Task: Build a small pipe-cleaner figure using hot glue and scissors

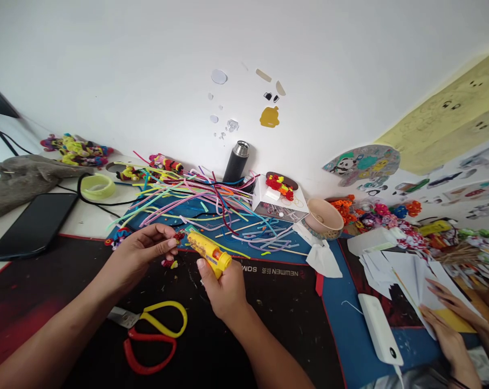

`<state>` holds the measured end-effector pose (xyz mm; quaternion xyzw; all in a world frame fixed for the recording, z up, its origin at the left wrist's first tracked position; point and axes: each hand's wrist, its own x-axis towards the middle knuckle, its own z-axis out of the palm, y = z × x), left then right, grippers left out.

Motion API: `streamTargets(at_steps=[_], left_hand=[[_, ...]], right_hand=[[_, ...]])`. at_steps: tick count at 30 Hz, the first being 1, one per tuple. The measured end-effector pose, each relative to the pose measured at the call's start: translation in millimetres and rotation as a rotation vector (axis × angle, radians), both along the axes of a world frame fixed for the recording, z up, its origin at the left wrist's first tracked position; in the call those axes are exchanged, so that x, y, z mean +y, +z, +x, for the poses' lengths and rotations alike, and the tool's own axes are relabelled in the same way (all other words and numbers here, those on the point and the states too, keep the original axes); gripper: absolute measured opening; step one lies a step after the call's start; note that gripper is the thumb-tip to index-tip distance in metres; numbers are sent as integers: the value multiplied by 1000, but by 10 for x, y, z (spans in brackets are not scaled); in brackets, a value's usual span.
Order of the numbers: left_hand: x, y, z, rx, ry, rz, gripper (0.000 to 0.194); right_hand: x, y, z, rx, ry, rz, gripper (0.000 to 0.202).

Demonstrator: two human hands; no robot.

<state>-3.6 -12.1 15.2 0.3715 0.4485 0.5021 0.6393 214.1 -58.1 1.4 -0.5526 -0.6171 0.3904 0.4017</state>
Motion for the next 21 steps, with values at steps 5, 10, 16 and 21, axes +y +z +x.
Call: streamTargets(at_steps=[5,10,16,21], left_hand=[[-2,-12,-2,-10,-11,0,49],[-7,-25,-3,-16,-6,9,49],[-7,-3,-7,-9,22,13,49],[-2,15,3,-27,41,2,50]], right_hand=[[7,8,-1,-11,-13,-7,58],[20,1,3,3,-9,-8,58],[3,-25,2,29,-9,-9,55],[-22,-10,4,-11,-11,-5,55]])
